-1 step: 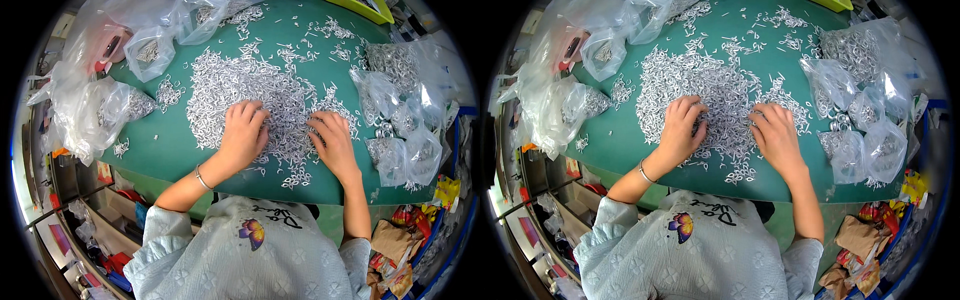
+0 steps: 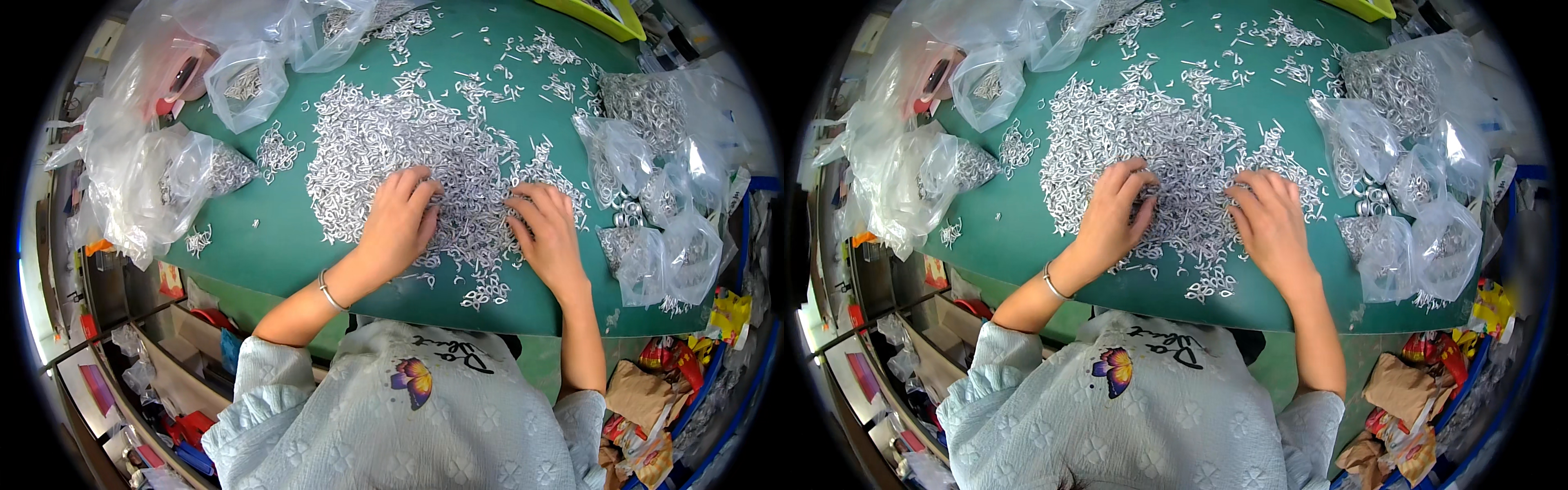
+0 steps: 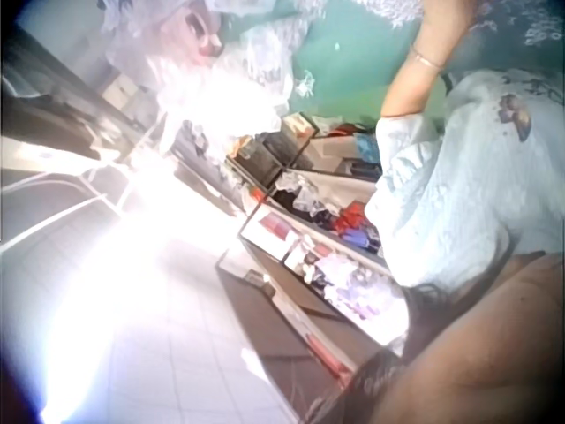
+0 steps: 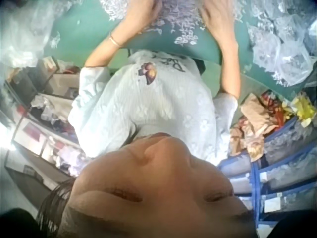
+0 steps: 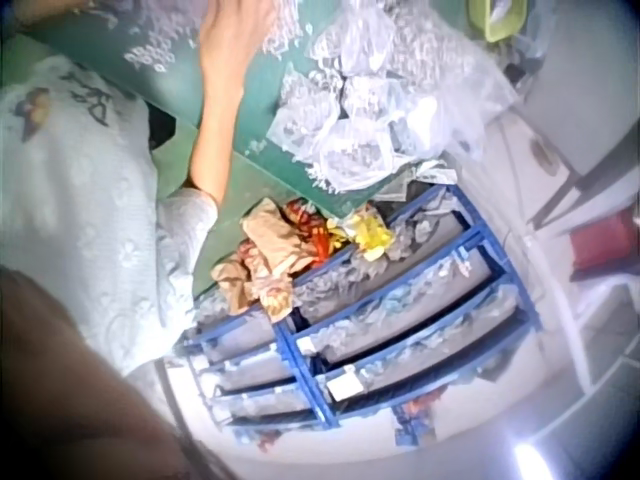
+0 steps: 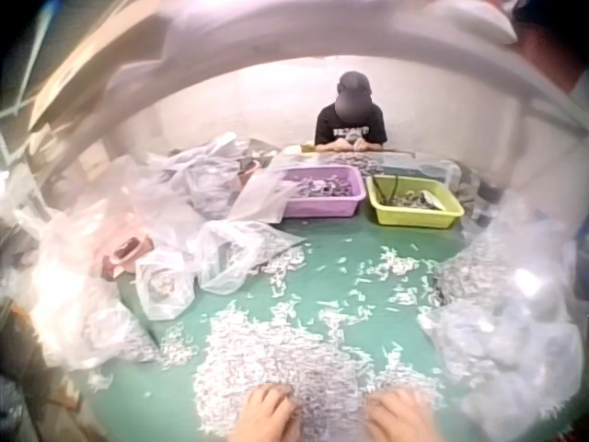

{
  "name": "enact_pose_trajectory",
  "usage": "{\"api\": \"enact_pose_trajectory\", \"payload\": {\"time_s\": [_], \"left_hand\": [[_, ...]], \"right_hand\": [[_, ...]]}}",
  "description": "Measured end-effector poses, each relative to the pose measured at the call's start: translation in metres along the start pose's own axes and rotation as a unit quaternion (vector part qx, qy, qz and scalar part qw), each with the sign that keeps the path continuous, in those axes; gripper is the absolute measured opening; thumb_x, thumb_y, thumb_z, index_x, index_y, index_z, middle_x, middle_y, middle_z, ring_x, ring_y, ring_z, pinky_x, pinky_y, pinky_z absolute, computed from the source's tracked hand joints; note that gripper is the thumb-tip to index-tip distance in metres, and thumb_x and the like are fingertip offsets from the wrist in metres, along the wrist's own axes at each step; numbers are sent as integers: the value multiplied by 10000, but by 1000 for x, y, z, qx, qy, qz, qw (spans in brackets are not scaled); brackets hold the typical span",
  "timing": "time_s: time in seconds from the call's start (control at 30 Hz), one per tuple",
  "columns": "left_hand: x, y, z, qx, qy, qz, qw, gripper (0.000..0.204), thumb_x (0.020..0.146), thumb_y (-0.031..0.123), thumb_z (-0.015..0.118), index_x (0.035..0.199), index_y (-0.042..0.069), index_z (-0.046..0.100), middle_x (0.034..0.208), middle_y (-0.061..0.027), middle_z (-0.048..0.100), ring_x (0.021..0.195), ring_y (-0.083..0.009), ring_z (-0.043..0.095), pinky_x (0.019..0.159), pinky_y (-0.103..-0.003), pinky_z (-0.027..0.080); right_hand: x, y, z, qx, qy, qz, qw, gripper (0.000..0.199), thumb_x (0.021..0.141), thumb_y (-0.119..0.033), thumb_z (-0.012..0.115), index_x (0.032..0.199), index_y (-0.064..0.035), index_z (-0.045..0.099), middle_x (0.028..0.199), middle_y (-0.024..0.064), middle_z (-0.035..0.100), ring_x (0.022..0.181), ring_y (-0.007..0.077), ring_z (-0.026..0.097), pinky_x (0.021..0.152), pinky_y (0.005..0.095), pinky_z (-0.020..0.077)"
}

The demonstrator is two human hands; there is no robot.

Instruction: The person sorts through a large pile of small, hook-shaped silver metal components on a green table by hand, picking them up individually and moving them into smaller groups or containers.

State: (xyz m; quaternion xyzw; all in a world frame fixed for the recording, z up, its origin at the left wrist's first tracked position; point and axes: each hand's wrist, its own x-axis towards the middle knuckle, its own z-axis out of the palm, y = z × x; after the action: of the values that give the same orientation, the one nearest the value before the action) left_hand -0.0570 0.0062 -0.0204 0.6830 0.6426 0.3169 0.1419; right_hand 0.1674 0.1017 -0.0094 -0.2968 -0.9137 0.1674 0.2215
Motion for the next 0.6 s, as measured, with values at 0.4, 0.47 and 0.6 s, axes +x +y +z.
{"api": "enact_pose_trajectory", "payload": {"time_s": [0.4,0.47,0.6], "left_hand": [[-23,19,8,-59,-56,85,993,496,682,-104,563,1165,4,589,1314,-189,490,1236,-370,461,1030,-468,390],[-19,7,-2,-55,-24,32,998,441,729,-80,586,1156,28,609,1309,-183,502,1255,-376,454,1046,-490,371],[-21,-6,-11,135,42,-36,989,309,803,-40,615,1102,36,638,1268,-163,536,1197,-373,496,1016,-485,382]], "right_hand": [[4,-13,-9,34,-52,68,996,178,759,-46,708,923,-44,638,934,73,575,907,256,532,792,369,386],[2,-19,-1,38,-51,57,996,185,748,-74,728,904,-48,633,959,69,567,930,252,524,797,374,381],[-3,-13,5,-19,-40,41,998,196,751,-56,723,924,-44,632,974,72,562,934,268,521,791,372,386]]}}
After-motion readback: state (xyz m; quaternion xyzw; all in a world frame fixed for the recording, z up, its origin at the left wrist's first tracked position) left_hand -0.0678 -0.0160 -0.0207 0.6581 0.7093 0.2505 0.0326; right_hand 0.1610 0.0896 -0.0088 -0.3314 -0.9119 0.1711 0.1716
